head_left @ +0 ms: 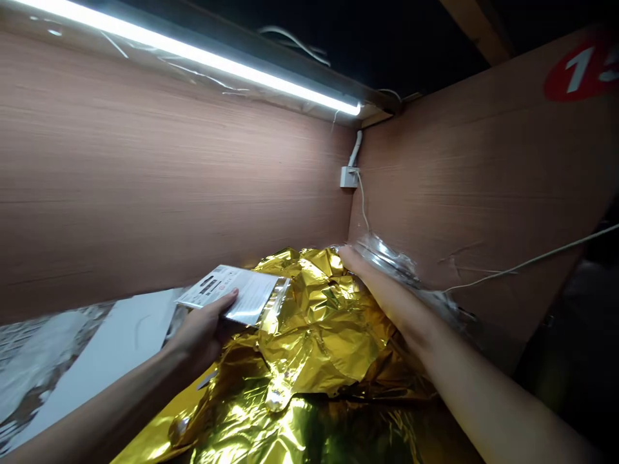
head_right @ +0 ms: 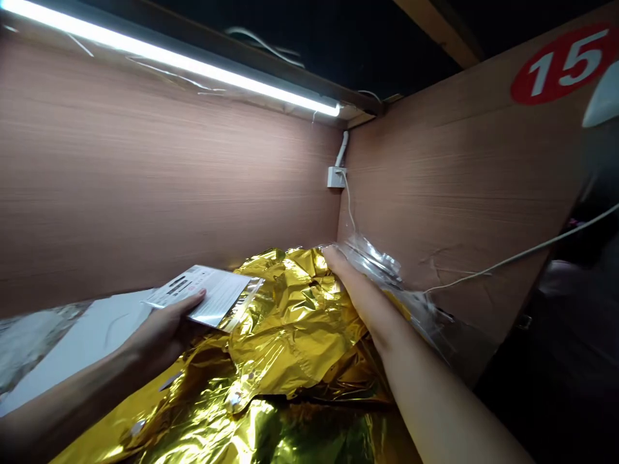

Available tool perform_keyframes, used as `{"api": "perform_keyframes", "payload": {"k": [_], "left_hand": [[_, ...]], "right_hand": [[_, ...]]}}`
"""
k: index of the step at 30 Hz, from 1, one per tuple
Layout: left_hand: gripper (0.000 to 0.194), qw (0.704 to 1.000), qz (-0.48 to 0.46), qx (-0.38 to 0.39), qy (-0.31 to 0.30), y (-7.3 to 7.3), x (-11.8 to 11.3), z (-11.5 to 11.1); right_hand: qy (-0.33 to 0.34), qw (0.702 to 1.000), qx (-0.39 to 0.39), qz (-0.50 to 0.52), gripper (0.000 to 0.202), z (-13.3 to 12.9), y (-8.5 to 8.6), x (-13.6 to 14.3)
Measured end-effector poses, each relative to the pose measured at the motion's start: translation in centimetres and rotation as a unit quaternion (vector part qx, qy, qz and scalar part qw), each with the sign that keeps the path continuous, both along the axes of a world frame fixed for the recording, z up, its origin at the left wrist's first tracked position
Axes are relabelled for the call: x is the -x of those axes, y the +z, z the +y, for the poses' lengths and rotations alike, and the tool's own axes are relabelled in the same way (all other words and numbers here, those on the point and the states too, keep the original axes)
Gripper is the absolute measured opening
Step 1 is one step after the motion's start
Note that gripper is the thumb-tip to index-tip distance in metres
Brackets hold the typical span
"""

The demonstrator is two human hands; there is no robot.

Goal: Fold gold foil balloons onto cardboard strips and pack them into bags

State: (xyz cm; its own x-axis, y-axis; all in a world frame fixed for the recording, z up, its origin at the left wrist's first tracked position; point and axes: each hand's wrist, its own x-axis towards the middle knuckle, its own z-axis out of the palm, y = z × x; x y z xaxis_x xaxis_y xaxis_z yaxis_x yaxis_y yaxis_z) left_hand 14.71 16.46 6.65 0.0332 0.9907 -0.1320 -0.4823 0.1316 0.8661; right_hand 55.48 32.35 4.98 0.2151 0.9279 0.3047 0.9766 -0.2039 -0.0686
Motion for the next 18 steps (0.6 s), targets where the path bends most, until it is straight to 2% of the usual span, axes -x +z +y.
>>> {"api": "perform_keyframes", "payload": {"k": [3,6,8,10,11,12,13,14,15,16,18], "left_hand": [[0.010,1.000,-0.008,-0.006,0.009,0.2,0.8,-0.8],[0.007,1.000,-0.011,-0.010,0.012,0.1,2.3,-1.9],[0.008,1.000,-0.011,-0.011,0.008,-0.1,3.7,-2.8],[0.010,1.000,-0.014,-0.018,0.000,-0.2,5.2,-3.9],[0.010,1.000,-0.016,-0.024,0.000,-0.3,6.0,-4.5],[0.010,0.999,-0.017,-0.032,0.002,-0.5,6.7,-5.2],[0.009,0.999,-0.019,-0.043,0.009,-0.7,7.5,-5.9],[0.008,0.998,-0.018,-0.053,0.016,-0.9,8.2,-6.6],[0.008,0.998,-0.016,-0.062,0.021,-1.2,8.8,-7.4],[0.007,0.997,-0.017,-0.072,0.022,-1.5,9.4,-8.1],[0.007,0.996,-0.023,-0.088,0.013,-2.1,10.3,-9.6]], "right_hand": [[0.048,0.998,-0.047,0.003,0.032,-1.3,0.7,0.9],[0.092,0.987,-0.128,0.028,0.020,-2.9,2.3,2.4],[0.113,0.973,-0.193,0.051,0.022,-4.3,3.9,4.0],[0.140,0.945,-0.276,0.110,0.020,-6.3,5.5,6.4],[0.168,0.918,-0.318,0.167,0.019,-7.5,6.2,8.0],[0.213,0.866,-0.366,0.267,0.020,-9.1,6.8,9.7],[0.276,0.798,-0.383,0.374,0.024,-10.8,7.2,11.6],[0.342,0.732,-0.370,0.458,0.028,-12.8,7.4,13.5],[0.398,0.683,-0.341,0.509,0.032,-15.0,7.4,15.4],[0.438,0.648,-0.311,0.540,0.035,-17.2,7.3,17.3],[0.480,0.603,-0.264,0.580,0.038,-21.5,6.5,20.4]]}}
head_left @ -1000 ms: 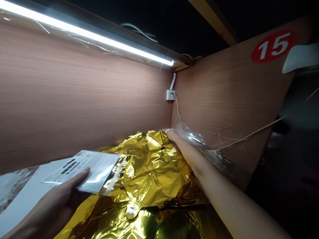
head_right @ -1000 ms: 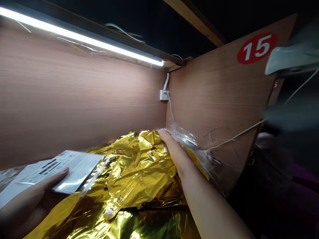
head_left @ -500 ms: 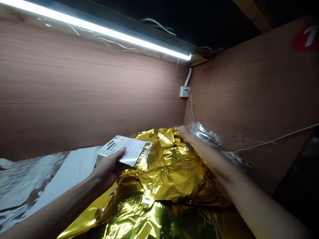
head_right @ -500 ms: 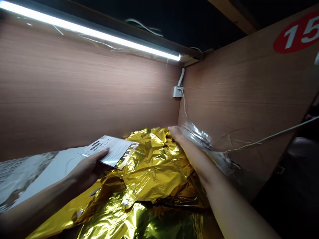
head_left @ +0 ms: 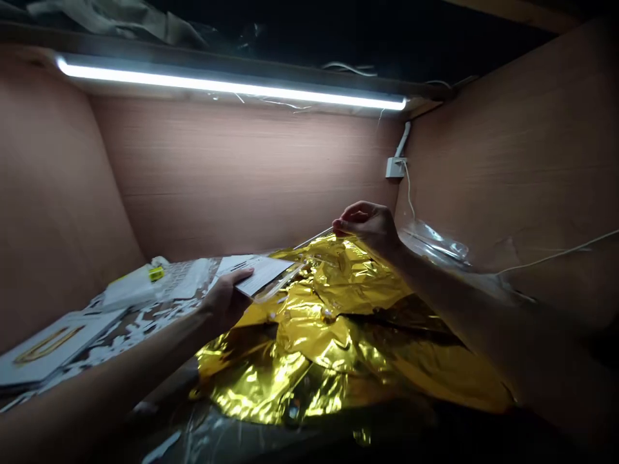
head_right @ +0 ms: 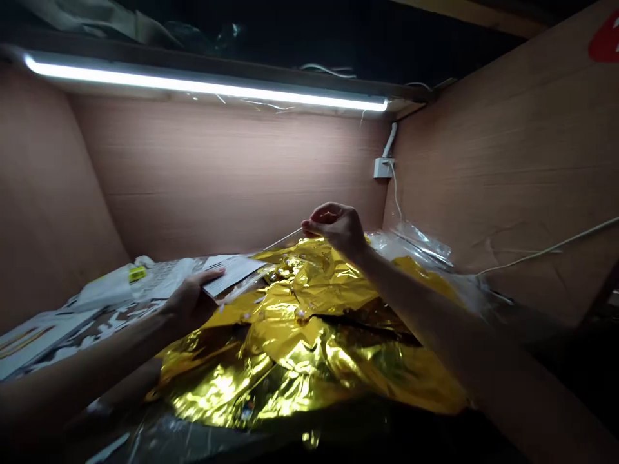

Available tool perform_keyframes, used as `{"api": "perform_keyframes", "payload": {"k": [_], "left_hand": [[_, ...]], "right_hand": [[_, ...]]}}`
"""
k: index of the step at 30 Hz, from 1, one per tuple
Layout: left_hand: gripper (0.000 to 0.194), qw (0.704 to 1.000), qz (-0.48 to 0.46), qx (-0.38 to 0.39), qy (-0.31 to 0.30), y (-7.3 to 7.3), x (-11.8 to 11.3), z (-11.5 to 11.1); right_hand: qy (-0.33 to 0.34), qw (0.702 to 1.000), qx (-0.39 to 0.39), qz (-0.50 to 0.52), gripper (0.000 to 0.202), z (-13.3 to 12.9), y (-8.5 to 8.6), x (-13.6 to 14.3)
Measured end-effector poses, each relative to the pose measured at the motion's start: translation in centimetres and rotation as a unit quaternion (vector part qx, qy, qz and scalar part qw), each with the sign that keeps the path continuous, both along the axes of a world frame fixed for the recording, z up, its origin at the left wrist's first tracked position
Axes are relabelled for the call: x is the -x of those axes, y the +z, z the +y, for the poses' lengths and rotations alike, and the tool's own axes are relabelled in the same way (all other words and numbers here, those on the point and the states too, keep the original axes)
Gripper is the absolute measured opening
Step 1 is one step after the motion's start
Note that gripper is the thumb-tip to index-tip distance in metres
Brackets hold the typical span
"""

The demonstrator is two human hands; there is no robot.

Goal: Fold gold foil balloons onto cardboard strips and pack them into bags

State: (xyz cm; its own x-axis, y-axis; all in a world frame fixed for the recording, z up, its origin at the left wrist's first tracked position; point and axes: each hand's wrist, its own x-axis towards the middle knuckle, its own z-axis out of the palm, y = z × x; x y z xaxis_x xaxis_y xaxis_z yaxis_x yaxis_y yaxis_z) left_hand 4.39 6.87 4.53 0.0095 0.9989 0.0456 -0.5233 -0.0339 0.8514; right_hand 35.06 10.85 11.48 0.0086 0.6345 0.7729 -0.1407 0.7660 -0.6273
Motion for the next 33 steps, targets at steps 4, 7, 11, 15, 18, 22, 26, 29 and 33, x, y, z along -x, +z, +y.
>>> {"api": "perform_keyframes", "payload": {"k": [4,7,11,15,18,22,26,29,33], "left_hand": [[0.009,0.999,-0.025,-0.026,-0.032,-0.4,1.1,-2.6],[0.015,0.996,-0.056,-0.039,-0.058,0.1,1.3,-3.9],[0.014,0.994,-0.074,-0.041,-0.070,0.5,1.5,-4.3],[0.014,0.991,-0.082,-0.049,-0.089,0.2,1.8,-4.3],[0.017,0.990,-0.094,-0.039,-0.098,0.1,2.0,-4.2],[0.016,0.990,-0.091,-0.040,-0.097,0.2,2.1,-4.4],[0.013,0.989,-0.098,-0.048,-0.103,0.2,2.1,-4.6],[0.016,0.986,-0.109,-0.063,-0.112,0.0,2.2,-4.4],[0.023,0.983,-0.109,-0.076,-0.128,-0.3,2.3,-4.2]], "right_hand": [[0.052,0.997,0.046,0.023,0.041,-6.3,-2.2,3.7],[0.050,0.996,0.075,0.015,0.040,-8.1,-3.5,4.8],[0.041,0.997,0.065,0.016,0.034,-8.1,-4.3,5.0],[0.031,0.997,0.065,0.016,0.032,-8.0,-4.6,4.7],[0.022,0.998,0.056,0.017,0.030,-8.2,-4.6,4.8],[0.002,0.999,0.030,0.022,0.027,-8.3,-4.6,4.9],[-0.016,1.000,0.010,0.013,0.028,-8.6,-4.4,4.5],[-0.016,1.000,0.008,0.003,0.028,-8.9,-4.1,4.2],[-0.016,1.000,0.013,-0.001,0.026,-9.2,-4.2,4.3]]}}
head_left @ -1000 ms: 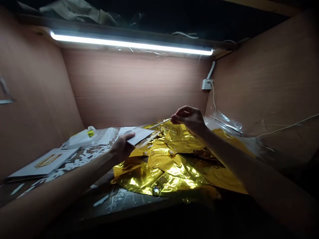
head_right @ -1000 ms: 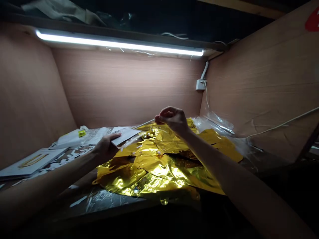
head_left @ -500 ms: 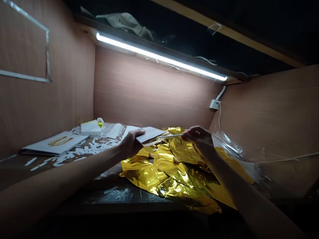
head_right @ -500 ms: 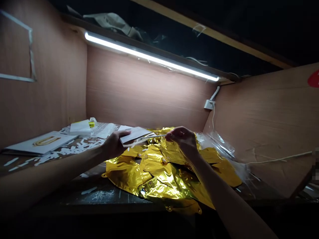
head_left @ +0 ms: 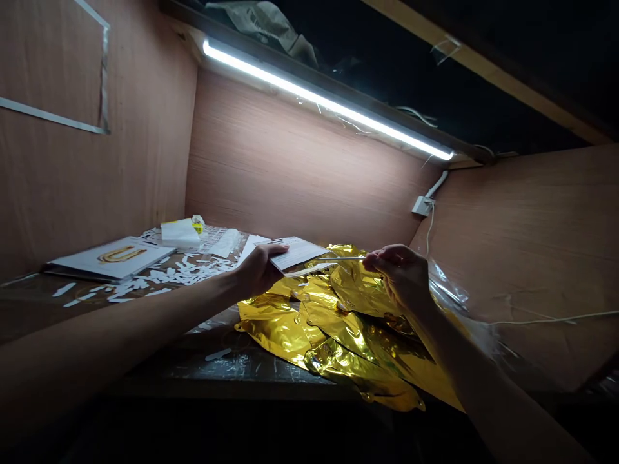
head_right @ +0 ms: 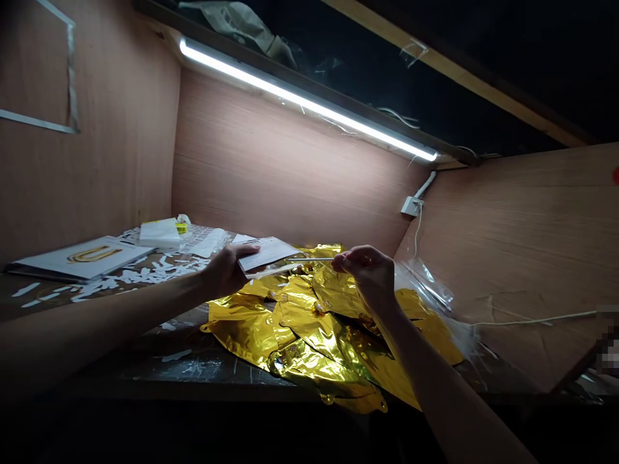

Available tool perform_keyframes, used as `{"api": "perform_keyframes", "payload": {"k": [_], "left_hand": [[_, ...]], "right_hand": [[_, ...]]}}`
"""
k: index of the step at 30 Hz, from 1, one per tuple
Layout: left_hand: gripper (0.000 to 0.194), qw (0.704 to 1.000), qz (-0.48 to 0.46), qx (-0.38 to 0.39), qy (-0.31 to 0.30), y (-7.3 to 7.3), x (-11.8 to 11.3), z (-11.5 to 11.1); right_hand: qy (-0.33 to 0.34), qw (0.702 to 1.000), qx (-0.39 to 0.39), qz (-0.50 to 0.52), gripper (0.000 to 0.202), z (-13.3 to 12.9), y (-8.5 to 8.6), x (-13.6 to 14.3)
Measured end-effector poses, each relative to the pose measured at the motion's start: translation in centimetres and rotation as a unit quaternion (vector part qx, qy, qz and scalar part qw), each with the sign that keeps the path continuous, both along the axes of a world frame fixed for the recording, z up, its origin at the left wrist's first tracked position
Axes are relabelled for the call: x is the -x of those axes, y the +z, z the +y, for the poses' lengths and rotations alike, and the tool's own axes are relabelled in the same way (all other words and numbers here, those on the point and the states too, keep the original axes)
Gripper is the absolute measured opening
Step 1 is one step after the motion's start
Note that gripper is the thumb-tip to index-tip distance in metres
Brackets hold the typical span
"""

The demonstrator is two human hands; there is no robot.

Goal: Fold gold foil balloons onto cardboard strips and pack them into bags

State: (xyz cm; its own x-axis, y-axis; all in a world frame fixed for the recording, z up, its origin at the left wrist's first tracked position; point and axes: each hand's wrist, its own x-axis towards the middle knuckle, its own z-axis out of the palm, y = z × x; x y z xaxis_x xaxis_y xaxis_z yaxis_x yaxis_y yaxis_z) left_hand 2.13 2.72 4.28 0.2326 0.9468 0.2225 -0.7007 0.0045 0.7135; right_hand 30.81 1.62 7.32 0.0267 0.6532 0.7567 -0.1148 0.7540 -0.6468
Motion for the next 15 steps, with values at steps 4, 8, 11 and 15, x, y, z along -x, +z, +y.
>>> {"api": "perform_keyframes", "payload": {"k": [4,8,11,15], "left_hand": [[0.024,1.000,0.003,-0.001,-0.003,-0.20,0.03,0.14],[0.022,1.000,0.005,0.005,-0.002,-0.20,0.03,0.10],[0.021,1.000,0.010,0.004,-0.003,-0.14,0.07,-0.05],[0.016,1.000,0.025,0.000,0.008,-0.09,0.25,-0.09]], "right_hand": [[0.010,1.000,0.008,0.011,0.026,-0.19,-0.23,0.38],[0.004,1.000,0.015,0.016,0.028,-0.11,-0.35,0.59],[-0.011,0.999,0.026,0.029,0.030,0.13,-0.35,0.52],[0.001,0.998,0.046,0.046,0.032,0.12,-0.27,0.44]]}}
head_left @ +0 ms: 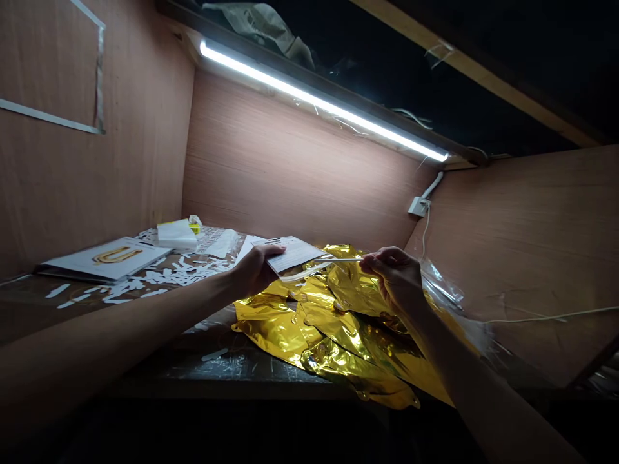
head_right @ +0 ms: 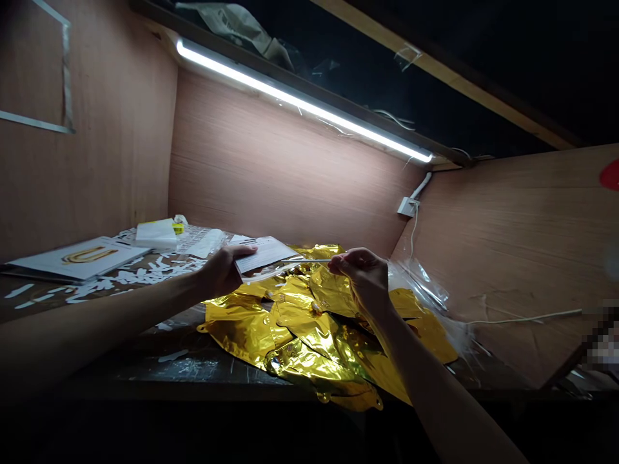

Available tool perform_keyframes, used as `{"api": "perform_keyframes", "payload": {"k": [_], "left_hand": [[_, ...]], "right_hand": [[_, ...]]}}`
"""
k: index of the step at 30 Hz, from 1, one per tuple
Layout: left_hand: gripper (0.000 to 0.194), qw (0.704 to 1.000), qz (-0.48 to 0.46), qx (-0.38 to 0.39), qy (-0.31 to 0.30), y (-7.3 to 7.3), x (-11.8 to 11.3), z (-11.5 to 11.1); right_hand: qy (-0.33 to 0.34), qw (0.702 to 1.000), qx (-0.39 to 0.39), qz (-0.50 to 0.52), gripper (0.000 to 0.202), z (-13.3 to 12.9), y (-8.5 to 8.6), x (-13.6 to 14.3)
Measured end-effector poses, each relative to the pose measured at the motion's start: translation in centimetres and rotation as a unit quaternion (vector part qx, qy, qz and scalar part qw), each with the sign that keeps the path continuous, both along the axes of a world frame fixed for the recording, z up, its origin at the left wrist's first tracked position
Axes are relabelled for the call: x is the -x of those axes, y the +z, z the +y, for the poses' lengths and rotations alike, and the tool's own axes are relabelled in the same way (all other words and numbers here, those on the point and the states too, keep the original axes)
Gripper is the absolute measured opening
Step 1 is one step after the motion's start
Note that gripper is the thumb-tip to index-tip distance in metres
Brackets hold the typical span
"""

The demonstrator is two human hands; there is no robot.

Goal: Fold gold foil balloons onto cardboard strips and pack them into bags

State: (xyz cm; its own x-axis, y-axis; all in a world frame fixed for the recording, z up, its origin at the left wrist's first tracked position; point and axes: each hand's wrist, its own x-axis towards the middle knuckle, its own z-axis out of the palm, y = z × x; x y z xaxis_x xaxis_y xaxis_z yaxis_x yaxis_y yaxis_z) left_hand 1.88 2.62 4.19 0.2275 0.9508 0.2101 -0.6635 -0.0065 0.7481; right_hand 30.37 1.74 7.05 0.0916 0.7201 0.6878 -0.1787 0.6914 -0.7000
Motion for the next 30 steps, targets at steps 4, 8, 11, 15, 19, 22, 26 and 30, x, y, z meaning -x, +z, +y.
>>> {"api": "perform_keyframes", "payload": {"k": [4,8,11,15,19,22,26,30], "left_hand": [[0.010,1.000,0.019,-0.005,0.008,0.1,0.1,0.1],[0.010,1.000,0.014,-0.009,0.004,0.1,0.1,0.3],[0.013,1.000,0.000,-0.002,-0.008,0.0,0.1,0.4],[0.010,1.000,-0.005,-0.011,0.001,-0.1,0.0,0.5],[0.010,1.000,-0.007,-0.019,-0.010,-0.2,-0.2,0.3],[0.011,1.000,-0.005,-0.010,-0.017,-0.3,-0.5,0.1],[0.011,0.999,0.026,0.006,-0.037,-0.7,-0.8,-0.3],[0.008,0.995,0.075,0.004,-0.066,-1.2,-1.0,-0.6]], "right_hand": [[-0.003,1.000,0.002,0.008,0.032,-0.6,0.1,0.4],[-0.017,1.000,-0.004,-0.001,0.032,-0.9,0.1,0.6],[-0.033,0.999,-0.019,-0.005,0.034,-0.6,0.0,0.3],[-0.096,0.992,-0.071,-0.030,0.037,-0.7,-0.5,-0.2],[-0.239,0.952,-0.152,-0.120,0.044,-1.5,-1.6,-0.2],[-0.324,0.898,-0.219,-0.200,0.043,-2.0,-2.4,0.4],[-0.345,0.867,-0.256,-0.253,0.041,-2.2,-2.5,1.5],[-0.307,0.861,-0.258,-0.314,0.039,-2.0,-2.0,2.5]]}}
